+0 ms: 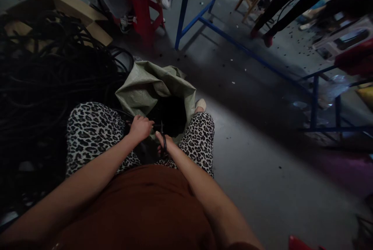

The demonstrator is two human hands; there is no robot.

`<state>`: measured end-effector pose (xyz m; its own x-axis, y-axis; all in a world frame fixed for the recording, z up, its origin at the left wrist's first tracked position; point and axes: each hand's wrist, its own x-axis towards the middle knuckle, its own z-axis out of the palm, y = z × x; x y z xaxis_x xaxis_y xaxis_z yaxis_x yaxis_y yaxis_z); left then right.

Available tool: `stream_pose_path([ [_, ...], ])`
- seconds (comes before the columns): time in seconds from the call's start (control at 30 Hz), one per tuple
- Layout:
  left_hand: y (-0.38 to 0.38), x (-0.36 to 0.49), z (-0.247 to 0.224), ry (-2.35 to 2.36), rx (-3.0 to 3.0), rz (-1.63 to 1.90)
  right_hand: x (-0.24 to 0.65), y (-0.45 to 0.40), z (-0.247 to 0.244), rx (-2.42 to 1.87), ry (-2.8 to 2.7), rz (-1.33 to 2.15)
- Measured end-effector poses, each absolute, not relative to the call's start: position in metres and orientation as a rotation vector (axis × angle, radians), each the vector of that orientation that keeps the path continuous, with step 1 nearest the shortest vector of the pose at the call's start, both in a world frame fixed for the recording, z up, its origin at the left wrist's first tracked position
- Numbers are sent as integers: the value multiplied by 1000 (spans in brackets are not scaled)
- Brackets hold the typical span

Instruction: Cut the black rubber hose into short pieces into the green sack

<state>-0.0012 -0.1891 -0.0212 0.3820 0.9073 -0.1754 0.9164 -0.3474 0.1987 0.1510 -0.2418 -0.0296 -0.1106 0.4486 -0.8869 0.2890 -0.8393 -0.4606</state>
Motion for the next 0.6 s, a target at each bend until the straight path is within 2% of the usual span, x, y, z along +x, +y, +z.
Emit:
stream_pose_path([
  [0.6, -193, -2, -21, 1610, 2410, -48, 149, -241, -33, -2018, -849, 2086],
])
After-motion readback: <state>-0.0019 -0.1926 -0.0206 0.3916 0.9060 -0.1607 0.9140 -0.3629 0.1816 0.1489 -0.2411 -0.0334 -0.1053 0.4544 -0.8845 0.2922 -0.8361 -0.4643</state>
